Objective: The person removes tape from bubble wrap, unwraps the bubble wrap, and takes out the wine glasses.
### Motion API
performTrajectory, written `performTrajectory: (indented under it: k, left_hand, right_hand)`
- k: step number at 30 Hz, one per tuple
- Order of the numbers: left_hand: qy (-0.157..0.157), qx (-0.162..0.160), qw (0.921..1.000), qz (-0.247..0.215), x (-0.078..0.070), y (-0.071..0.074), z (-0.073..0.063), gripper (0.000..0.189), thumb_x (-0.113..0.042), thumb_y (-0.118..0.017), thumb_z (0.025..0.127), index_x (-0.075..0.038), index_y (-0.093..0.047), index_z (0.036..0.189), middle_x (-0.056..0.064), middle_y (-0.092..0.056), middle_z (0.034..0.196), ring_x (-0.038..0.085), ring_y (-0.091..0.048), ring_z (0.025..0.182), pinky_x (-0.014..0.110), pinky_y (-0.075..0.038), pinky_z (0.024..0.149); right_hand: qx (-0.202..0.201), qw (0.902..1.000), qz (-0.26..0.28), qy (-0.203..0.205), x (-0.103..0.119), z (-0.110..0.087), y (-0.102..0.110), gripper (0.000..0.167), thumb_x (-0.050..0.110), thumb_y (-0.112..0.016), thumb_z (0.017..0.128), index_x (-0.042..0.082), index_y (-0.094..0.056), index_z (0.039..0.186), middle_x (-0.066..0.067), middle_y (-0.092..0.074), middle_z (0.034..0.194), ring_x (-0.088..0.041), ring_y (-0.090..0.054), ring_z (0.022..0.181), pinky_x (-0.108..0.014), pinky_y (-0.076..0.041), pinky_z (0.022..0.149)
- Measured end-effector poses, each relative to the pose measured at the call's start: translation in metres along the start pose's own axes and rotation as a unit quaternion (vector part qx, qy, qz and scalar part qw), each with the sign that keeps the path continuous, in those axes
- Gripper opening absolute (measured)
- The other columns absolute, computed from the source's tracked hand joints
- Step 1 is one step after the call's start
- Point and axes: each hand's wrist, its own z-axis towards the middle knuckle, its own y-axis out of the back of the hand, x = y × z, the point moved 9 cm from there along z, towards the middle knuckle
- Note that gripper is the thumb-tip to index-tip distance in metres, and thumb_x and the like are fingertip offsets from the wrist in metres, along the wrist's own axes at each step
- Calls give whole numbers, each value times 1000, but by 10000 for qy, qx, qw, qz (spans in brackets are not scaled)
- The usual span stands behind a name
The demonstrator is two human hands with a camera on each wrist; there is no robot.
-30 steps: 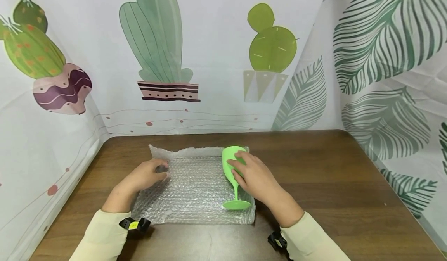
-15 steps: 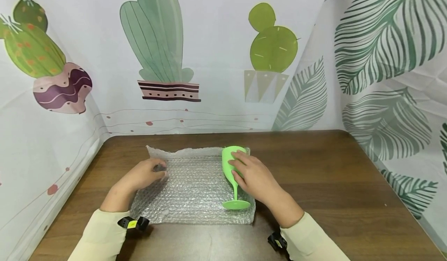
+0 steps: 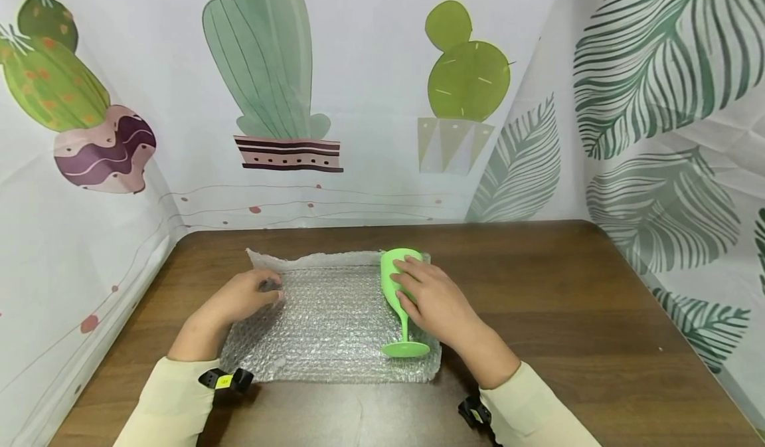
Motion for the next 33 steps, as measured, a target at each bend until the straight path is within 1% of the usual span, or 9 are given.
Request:
performTrajectory:
  k: [5,10,14,16,20,26,33]
  left_hand:
    - [48,18,10000,-41,1,0,1,30,-17,-64,97,0,-67,121,26,-56,142,48,-50,134,61,-45,106]
    - [49,-5,10000,-61,2,1,0,31,-18,-64,97,0,-66,122,25,-57,141,47,-51,134,61,-44,107]
    - [52,-20,10000,-73,2,2,-1,29,-18,-64,97,0,-67,120,25,-59,140,46,-52,132,61,-45,106]
    - [35,-24,10000,-49,2,2,-1,28,-17,-64,97,0,-67,119,25,-60,138,46,-54,130,61,-47,104]
    - [49,-50,10000,-46,2,3,0,27,-18,-64,97,0,-68,118,24,-62,135,45,-57,127,60,-49,100]
    - [52,-84,10000,-2,4,4,0,25,-18,-64,97,-2,-68,116,22,-65,130,41,-61,121,56,-52,95]
    - [82,-98,9999,-15,4,4,0,26,-18,-64,96,-1,-68,116,23,-65,130,41,-61,121,56,-52,95]
  right_hand:
    - [40,9999,-88,-105,-4,0,1,30,22,-70,96,13,-71,124,-12,-62,137,-32,-55,132,-52,-44,112]
    - [24,9997,-113,-206,-6,0,3,28,22,-70,95,15,-73,122,-14,-62,134,-34,-56,129,-53,-46,108]
    - [31,9997,15,-259,-7,0,2,27,21,-70,95,13,-73,120,-15,-60,138,-34,-54,133,-54,-46,109]
    - [44,9996,57,-270,-7,0,2,27,21,-70,95,12,-72,120,-15,-60,140,-34,-53,136,-54,-45,110]
    - [44,9996,9,-284,-8,0,2,28,21,-70,95,12,-71,122,-14,-60,139,-34,-53,135,-54,-45,110]
    - [106,9991,-135,-378,-12,-2,2,32,24,-70,95,16,-70,127,-15,-60,137,-34,-54,131,-55,-46,109]
    - [130,9987,-246,-429,-15,-2,1,39,26,-71,95,15,-68,132,-16,-60,134,-35,-56,127,-55,-46,107]
